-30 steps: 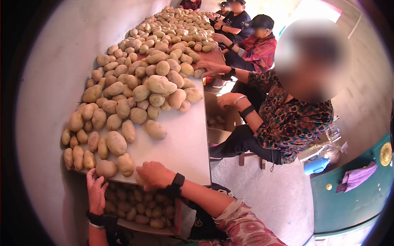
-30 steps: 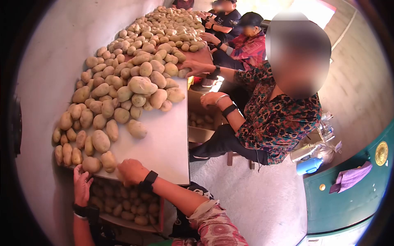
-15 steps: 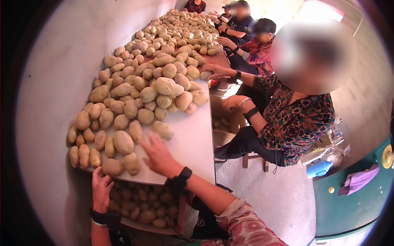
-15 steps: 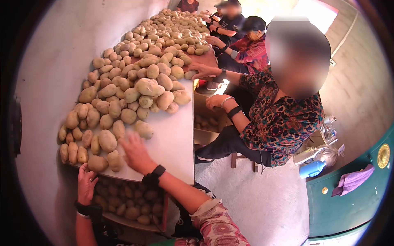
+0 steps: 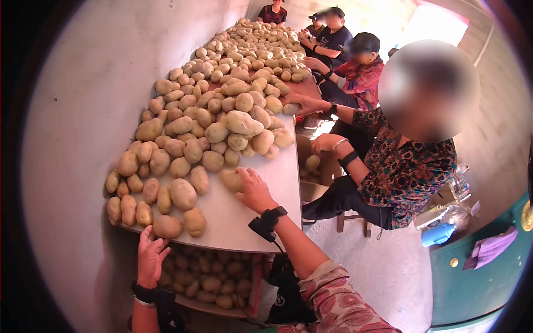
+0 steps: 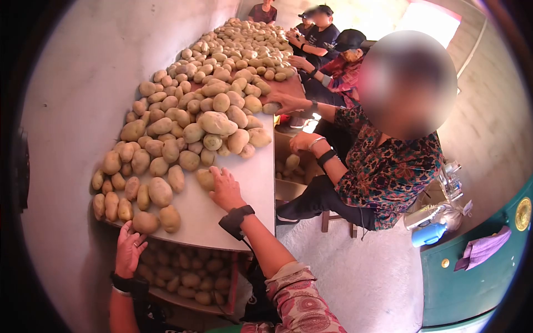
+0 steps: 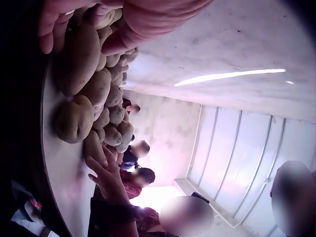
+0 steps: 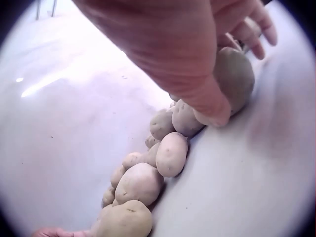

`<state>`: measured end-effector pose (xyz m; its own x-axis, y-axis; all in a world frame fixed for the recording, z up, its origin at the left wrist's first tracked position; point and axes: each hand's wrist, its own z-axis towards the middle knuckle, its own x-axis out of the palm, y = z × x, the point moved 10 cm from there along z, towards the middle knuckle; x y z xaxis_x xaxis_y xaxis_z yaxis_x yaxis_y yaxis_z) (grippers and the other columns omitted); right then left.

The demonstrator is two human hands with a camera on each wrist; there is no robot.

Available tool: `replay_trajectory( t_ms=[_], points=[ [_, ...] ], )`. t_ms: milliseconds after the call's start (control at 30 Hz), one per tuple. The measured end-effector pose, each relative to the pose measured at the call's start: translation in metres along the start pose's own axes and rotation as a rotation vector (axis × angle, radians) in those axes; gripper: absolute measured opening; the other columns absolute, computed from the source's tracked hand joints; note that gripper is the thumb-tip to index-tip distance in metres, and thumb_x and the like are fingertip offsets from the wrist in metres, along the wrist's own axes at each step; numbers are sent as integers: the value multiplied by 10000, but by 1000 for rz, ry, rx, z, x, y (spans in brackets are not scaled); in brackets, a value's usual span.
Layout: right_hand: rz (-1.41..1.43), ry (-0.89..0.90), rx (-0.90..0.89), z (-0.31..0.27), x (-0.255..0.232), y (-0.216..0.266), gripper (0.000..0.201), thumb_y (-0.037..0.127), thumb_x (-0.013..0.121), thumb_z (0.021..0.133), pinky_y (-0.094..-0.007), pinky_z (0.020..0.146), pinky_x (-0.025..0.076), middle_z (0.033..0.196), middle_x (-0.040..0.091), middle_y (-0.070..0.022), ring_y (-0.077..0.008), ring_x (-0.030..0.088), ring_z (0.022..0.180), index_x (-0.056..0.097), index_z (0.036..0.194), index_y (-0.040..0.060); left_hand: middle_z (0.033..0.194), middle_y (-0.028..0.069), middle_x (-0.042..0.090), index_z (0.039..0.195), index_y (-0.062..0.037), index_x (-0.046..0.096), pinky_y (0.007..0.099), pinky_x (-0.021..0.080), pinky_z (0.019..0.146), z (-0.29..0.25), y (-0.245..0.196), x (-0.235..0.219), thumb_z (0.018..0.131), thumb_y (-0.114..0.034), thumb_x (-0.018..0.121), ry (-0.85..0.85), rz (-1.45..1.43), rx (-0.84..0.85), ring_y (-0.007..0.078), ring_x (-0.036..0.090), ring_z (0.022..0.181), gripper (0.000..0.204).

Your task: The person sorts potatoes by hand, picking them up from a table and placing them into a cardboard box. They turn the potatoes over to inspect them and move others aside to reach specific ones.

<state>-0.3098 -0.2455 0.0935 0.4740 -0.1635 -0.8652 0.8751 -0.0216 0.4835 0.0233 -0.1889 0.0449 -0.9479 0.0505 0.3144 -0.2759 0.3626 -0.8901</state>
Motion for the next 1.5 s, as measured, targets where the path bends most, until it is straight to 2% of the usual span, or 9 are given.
replay_trajectory(
  t_ms=[367, 533, 633, 667, 700, 800, 933, 1200, 1500],
  points=[
    [3, 87, 18, -12, -7, 20, 516, 273, 684, 704, -445, 738, 487, 878, 621, -217, -376, 618, 830, 489, 1116, 30, 1354, 34, 414, 1414, -80, 253, 289, 443, 802, -3, 1, 3, 852, -90, 511, 15, 24, -1, 144, 537, 1048, 618],
    [758, 563, 133, -28, 17, 36, 485, 428, 573, 815, -388, 632, 508, 806, 647, -190, -268, 649, 694, 605, 964, -32, 1342, 37, 424, 1412, -85, 256, 297, 439, 803, -5, 2, 1, 854, -92, 511, -11, 34, -19, 144, 531, 1032, 614],
    [733, 522, 175, -36, 20, 42, 507, 459, 494, 858, -400, 669, 507, 802, 649, -199, -305, 653, 745, 618, 951, -24, 1327, 36, 437, 1411, -91, 259, 298, 438, 801, -1, 9, -4, 852, -90, 510, -14, 25, -15, 141, 532, 1023, 613],
    [224, 297, -8, -18, 28, 26, 489, 456, 490, 866, -428, 709, 499, 847, 647, -225, -360, 638, 778, 620, 935, -10, 1327, 36, 437, 1411, -91, 259, 298, 438, 801, 1, 11, -1, 852, -90, 510, 6, 18, -8, 141, 532, 1023, 613],
    [-28, 268, 85, -27, 14, 32, 380, 375, 497, 881, -452, 765, 478, 935, 628, -235, -400, 604, 844, 605, 943, 16, 1316, 34, 444, 1402, -96, 270, 300, 439, 798, 0, 12, -2, 849, -86, 510, 10, 21, -9, 138, 531, 1016, 603],
    [-65, -88, -92, -22, 8, 34, 281, 283, 506, 882, -449, 799, 464, 937, 610, -215, -387, 584, 887, 581, 982, 31, 1288, 29, 461, 1383, -101, 293, 298, 442, 783, 0, 5, -1, 841, -75, 511, 9, 16, 14, 132, 530, 1000, 585],
    [111, 30, -287, -25, 21, 58, 289, 256, 531, 873, -448, 809, 458, 956, 578, -200, -378, 557, 945, 539, 1063, 39, 1249, 26, 463, 1342, -106, 328, 281, 458, 733, -7, 3, 0, 818, -46, 535, -28, 23, 15, 130, 522, 958, 567],
    [-84, 171, -211, -37, 33, 76, 636, 195, 703, 686, -455, 830, 471, 1039, 523, -214, -398, 541, 951, 419, 1246, 88, 1287, 36, 434, 1361, -96, 309, 337, 459, 746, 2, 13, -11, 816, -51, 572, -11, -6, -11, 158, 526, 953, 606],
    [1, 178, -231, -31, 34, 52, 549, 267, 713, 637, -470, 766, 471, 948, 592, -196, -378, 567, 915, 486, 1106, 93, 1219, 13, 491, 1360, -142, 339, 291, 471, 777, -12, -1, -1, 861, -90, 534, 0, 86, -11, 128, 532, 990, 538]
  ],
)
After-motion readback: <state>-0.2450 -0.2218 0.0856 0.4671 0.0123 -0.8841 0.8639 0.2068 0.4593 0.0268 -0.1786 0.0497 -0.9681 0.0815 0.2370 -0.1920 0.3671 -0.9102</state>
